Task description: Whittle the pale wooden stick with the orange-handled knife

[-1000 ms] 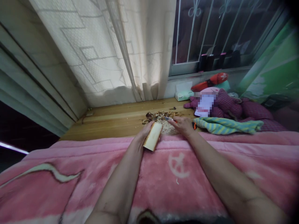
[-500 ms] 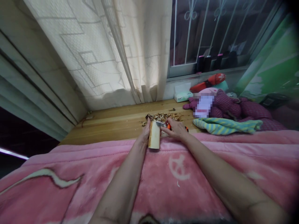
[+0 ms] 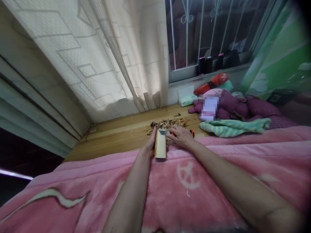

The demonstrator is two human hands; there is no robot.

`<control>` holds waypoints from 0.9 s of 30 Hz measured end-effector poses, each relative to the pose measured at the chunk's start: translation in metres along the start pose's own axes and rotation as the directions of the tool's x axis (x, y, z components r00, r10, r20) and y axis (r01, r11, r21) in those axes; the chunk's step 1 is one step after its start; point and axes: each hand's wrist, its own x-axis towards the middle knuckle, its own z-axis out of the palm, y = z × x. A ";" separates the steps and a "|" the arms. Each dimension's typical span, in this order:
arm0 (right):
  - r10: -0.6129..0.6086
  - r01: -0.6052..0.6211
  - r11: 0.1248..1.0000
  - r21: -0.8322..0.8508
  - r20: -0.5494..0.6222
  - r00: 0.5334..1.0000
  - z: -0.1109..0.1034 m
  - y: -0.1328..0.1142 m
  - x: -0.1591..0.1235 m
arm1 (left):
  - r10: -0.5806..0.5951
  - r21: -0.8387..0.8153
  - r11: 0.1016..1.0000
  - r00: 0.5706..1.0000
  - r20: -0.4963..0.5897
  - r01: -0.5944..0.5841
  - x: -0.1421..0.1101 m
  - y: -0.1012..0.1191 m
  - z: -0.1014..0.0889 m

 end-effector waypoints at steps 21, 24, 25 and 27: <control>0.191 -0.194 0.978 -0.072 -0.039 0.981 -0.002 -0.019 0.000 | 0.160 -0.009 0.985 0.920 -0.358 -0.175 0.011 -0.005 0.015; 0.180 -0.182 0.981 -0.063 -0.033 0.983 -0.003 -0.023 0.001 | 0.200 0.000 0.977 0.914 -0.353 -0.213 0.011 -0.006 0.016; 0.181 -0.183 0.981 -0.063 -0.032 0.983 -0.003 -0.024 0.001 | 0.212 0.002 0.974 0.911 -0.353 -0.226 0.010 -0.006 0.017; 0.193 -0.195 0.979 -0.068 -0.025 0.981 -0.004 -0.025 0.001 | 0.231 0.002 0.969 0.903 -0.362 -0.246 0.009 -0.006 0.020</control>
